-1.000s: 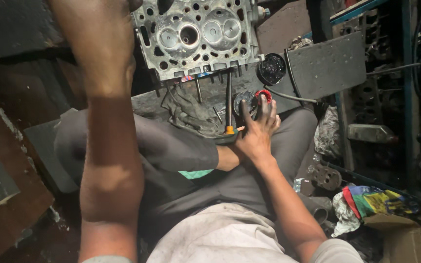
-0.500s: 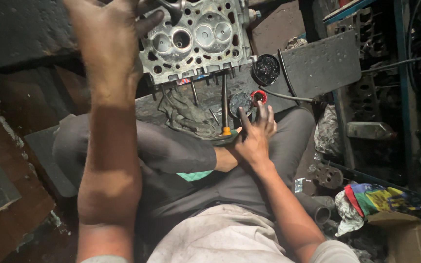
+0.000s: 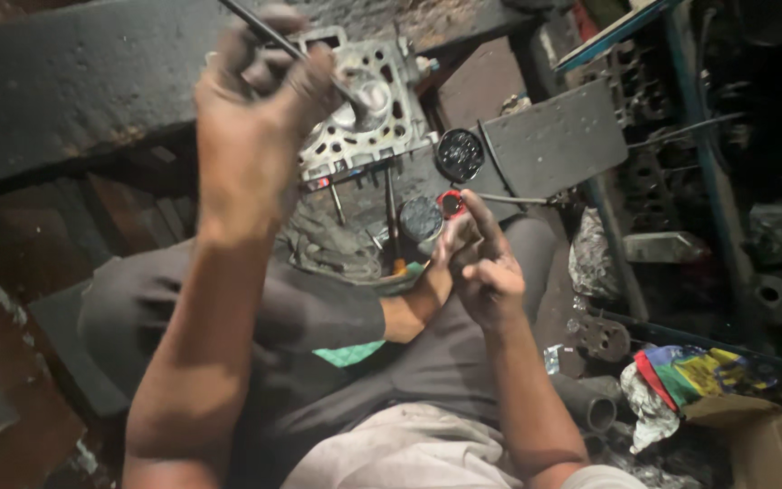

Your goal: The person cleans a metallic engine cylinder head using a rag and a screwdriver. They wipe the surface, apply a substance from a container, and scrub the interior holes with the tool.

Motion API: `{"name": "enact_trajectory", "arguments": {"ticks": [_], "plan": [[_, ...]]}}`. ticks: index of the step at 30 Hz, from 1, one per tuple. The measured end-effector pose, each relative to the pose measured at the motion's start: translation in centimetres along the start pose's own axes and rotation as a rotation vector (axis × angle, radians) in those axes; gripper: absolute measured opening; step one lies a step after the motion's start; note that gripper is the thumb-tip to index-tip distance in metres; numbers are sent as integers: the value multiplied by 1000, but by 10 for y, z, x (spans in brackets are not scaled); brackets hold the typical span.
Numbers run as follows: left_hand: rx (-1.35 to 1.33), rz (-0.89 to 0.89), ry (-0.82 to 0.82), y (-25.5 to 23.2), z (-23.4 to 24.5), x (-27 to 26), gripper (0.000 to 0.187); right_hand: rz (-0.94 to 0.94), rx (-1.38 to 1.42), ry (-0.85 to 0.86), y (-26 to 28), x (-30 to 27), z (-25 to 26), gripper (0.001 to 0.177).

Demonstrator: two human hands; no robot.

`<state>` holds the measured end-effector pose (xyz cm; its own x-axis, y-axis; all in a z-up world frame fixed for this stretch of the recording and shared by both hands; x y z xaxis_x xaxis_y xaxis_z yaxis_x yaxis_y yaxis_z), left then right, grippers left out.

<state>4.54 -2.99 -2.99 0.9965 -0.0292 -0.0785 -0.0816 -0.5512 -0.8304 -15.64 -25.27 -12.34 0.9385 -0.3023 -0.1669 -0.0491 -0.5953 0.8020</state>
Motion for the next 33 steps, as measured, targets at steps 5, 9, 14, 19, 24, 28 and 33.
{"name": "enact_trajectory", "arguments": {"ticks": [5, 9, 14, 19, 24, 28, 33], "plan": [[98, 8, 276, 0, -22, -35, 23, 134, -42, 222, 11, -6, -35, 98], [55, 5, 423, -3, -27, -55, 24, 266, -231, 268, 9, -6, -45, 106], [128, -12, 487, -5, -35, -70, 19, 379, -345, 316, 7, -10, -57, 108], [101, 2, 455, -9, -39, -83, 11, 347, -414, 327, -8, -22, -42, 110], [246, -259, 451, -20, -38, -93, 6, 448, -593, 247, -12, -25, -13, 106], [263, -318, 447, -21, -39, -93, 11, 550, -886, 303, 13, -24, -13, 77], [296, -280, 474, -16, -42, -96, 13, 411, -294, 250, 18, -30, -30, 88]]}}
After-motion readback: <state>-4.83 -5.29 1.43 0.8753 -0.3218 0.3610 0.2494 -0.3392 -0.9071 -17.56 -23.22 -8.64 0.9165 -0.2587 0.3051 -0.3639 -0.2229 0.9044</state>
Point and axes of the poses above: each hand's wrist, its own x-axis towards the middle knuckle, its own z-axis out of the back of the hand, y = z × x, the point moved 3 cm from there along x, towards the middle knuckle, and after that the axes turned 15 degrees about -y, right-handed, at the moved point
